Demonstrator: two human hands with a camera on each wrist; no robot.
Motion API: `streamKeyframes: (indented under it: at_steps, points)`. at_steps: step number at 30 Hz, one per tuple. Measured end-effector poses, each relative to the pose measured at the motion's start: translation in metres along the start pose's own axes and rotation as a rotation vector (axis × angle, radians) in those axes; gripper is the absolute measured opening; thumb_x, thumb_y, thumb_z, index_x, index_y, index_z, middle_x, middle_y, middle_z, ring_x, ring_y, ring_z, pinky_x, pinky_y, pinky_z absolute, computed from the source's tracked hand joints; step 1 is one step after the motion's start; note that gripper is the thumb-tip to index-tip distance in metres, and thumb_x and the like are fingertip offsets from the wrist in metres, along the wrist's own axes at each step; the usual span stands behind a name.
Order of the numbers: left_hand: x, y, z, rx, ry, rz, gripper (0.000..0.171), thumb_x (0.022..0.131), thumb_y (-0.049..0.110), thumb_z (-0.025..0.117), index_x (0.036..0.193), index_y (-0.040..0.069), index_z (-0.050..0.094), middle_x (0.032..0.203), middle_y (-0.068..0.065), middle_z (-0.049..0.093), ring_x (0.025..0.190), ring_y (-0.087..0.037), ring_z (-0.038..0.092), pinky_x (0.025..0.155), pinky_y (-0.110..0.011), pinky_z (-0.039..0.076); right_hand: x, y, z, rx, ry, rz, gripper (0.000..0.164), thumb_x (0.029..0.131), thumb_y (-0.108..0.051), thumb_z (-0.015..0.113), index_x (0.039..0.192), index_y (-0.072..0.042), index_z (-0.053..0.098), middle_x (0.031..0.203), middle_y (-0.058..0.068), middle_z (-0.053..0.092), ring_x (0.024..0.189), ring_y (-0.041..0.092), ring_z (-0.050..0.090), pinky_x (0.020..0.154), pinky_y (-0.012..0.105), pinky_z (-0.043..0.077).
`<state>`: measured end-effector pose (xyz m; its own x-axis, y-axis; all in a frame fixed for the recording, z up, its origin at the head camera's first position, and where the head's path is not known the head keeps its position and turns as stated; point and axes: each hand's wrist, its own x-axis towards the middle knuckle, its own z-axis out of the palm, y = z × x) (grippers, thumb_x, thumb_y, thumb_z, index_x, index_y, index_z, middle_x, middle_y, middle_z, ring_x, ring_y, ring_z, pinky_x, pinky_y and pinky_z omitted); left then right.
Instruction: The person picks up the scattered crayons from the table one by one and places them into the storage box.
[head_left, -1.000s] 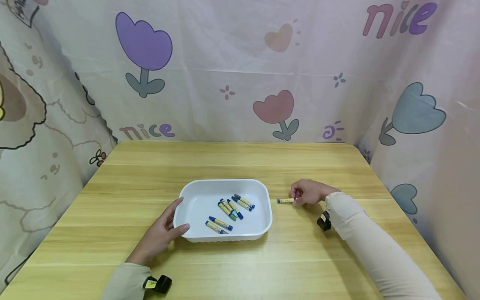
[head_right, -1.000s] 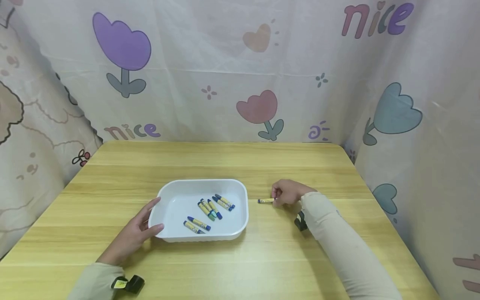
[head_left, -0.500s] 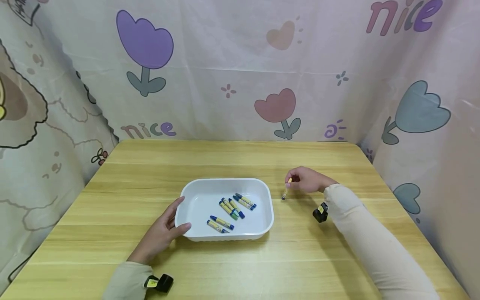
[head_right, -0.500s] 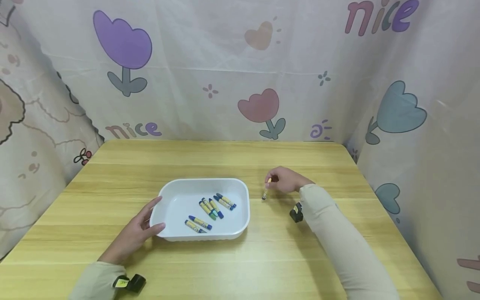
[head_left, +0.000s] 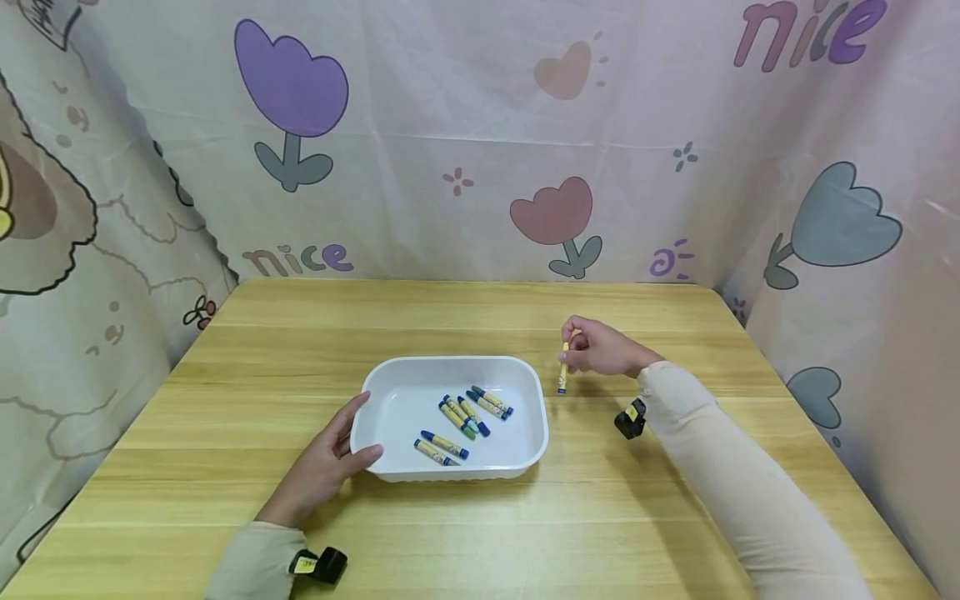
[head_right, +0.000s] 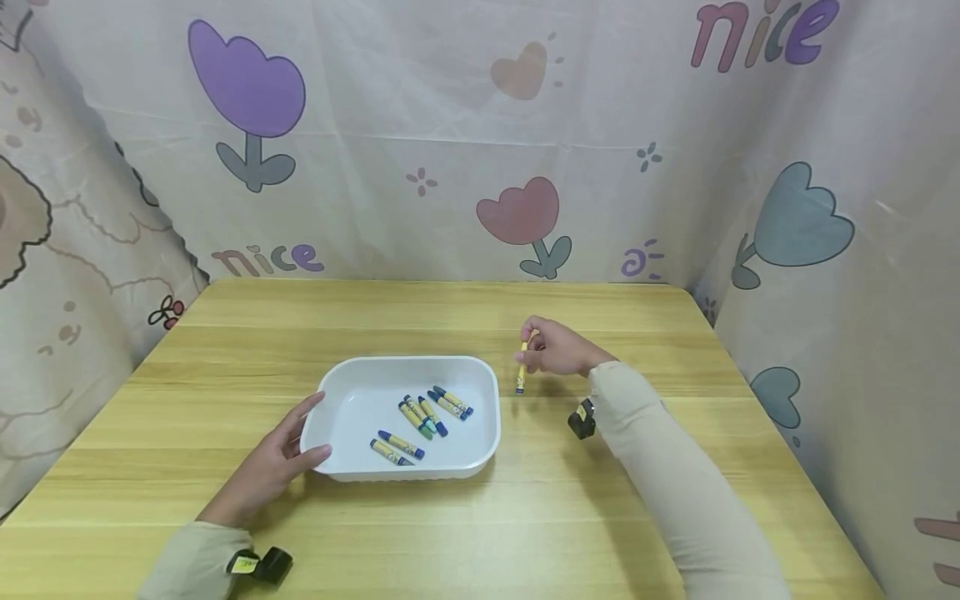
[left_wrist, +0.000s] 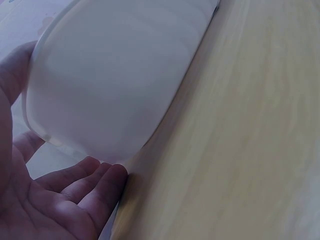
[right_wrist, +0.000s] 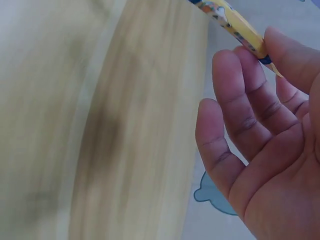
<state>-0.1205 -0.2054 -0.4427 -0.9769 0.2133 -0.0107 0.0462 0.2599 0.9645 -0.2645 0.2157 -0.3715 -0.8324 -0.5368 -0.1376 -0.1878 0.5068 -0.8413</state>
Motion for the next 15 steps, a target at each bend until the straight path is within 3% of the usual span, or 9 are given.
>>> streamKeyframes:
  at_steps: [8,15]
  points:
    - [0.0,-0.001,0.0,0.013,0.004,-0.013,0.08,0.091,0.015,0.068,0.155,0.016,0.021,0.146,-0.029,0.037,0.125,-0.04,0.047,0.086,-0.017,0.046,0.011,-0.018,0.008,0.03,-0.012,0.015,0.019,0.097,-0.005,0.057,0.111,0.002,0.047,0.079,0.012,0.057,0.072,0.026,0.056,0.077,0.053,0.053]
    - [0.0,-0.001,0.0,0.023,0.004,-0.001,0.08,0.091,0.015,0.068,0.155,0.015,0.021,0.147,-0.029,0.035,0.126,-0.041,0.046,0.086,-0.016,0.045,0.021,-0.034,0.02,-0.002,-0.036,0.024,0.016,0.097,-0.004,0.058,0.111,-0.003,0.051,0.09,0.02,0.058,0.07,0.023,0.058,0.07,0.045,0.056]
